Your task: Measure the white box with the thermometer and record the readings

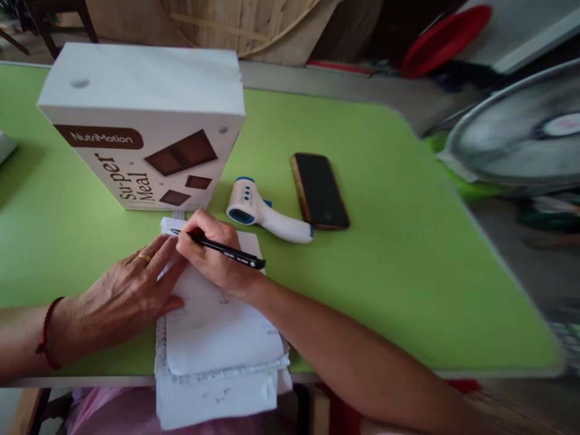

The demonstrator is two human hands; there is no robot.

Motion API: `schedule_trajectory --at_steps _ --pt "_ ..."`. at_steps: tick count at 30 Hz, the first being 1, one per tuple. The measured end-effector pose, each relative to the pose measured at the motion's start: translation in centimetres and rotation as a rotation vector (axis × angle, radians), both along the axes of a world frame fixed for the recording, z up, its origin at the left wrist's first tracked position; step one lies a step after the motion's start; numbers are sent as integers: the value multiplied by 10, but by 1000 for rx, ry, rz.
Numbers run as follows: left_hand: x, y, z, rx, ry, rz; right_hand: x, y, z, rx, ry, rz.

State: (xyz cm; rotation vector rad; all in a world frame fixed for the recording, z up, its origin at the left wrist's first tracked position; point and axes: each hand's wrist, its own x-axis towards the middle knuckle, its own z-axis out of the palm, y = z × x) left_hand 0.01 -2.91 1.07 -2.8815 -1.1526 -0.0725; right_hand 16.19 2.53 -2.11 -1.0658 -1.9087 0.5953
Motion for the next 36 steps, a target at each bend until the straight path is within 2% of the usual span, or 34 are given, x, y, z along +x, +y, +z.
schedule_trajectory --at_steps 12,27,36 --pt "-1 1 1 -41 10 -6 1 0 -1 24 2 -41" --pt "-1 1 0 33 -19 -20 3 0 -1 7 2 -16" --pt "-3 0 -1 14 16 -24 6 1 -1 31 -21 -77"
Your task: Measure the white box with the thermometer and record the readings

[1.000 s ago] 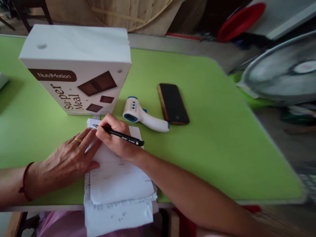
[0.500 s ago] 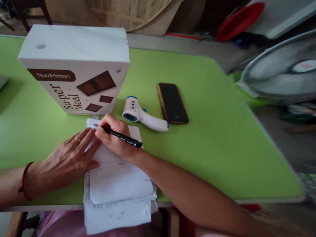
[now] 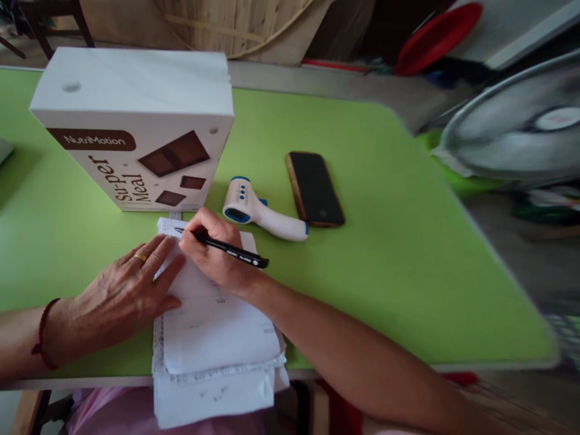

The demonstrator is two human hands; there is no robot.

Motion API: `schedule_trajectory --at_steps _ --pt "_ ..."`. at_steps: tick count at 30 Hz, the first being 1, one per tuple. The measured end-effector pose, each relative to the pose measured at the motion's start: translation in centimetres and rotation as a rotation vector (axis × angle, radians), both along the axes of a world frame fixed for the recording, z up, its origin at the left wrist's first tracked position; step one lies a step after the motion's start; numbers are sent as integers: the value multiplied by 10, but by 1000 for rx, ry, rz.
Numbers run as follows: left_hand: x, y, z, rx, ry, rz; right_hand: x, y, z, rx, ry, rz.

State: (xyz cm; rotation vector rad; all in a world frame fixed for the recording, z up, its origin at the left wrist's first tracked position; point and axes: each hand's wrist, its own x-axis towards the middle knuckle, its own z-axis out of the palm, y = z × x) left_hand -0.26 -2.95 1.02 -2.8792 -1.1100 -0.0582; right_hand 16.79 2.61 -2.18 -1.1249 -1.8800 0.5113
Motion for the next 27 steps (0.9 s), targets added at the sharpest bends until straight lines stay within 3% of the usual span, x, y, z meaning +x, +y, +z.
schedule_trajectory --at_steps 27 --pt "2 1 2 -35 -17 8 -2 1 0 -8 10 22"
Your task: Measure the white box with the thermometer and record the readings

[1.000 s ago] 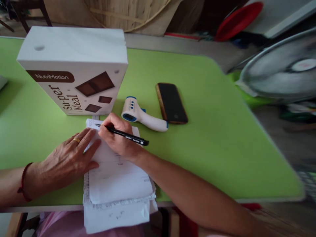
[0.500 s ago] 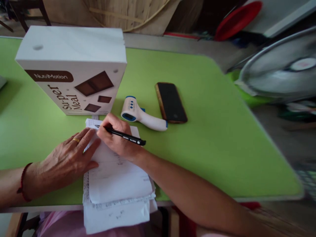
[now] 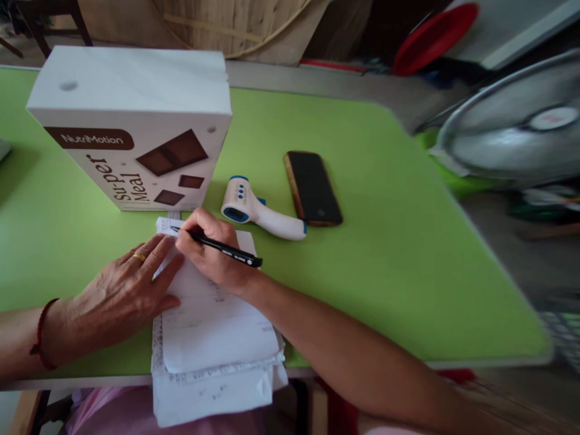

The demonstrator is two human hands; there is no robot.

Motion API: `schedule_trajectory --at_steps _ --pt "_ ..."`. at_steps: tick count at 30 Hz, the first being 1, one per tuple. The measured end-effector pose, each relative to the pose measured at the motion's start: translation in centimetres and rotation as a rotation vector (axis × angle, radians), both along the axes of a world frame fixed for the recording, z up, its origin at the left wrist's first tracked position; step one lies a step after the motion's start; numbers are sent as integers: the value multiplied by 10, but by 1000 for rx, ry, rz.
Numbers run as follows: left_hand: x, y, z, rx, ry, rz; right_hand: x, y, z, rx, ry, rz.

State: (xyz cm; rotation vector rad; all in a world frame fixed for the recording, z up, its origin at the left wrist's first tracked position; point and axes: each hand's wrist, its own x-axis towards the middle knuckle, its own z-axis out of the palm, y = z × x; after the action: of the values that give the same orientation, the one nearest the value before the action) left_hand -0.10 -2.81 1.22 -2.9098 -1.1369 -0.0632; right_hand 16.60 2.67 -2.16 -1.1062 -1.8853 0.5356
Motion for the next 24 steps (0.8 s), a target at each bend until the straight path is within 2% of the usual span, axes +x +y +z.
schedule_trajectory --at_steps 7,11,13,16,19,21,24 --pt "-1 1 -1 -8 -2 0 -1 -1 -5 11 -16 0" --pt "-1 -1 -1 2 14 2 4 1 10 34 -43 -16" --pt "0 -1 1 0 24 3 11 2 26 110 -168 11" --pt "0 0 7 -28 15 15 28 -1 45 246 -567 74" --pt "0 1 14 -97 12 22 47 -13 45 306 -884 71" --pt "1 1 18 -135 39 29 56 -25 37 296 -948 55" --pt "2 2 21 -134 72 48 61 -41 27 251 -873 50"
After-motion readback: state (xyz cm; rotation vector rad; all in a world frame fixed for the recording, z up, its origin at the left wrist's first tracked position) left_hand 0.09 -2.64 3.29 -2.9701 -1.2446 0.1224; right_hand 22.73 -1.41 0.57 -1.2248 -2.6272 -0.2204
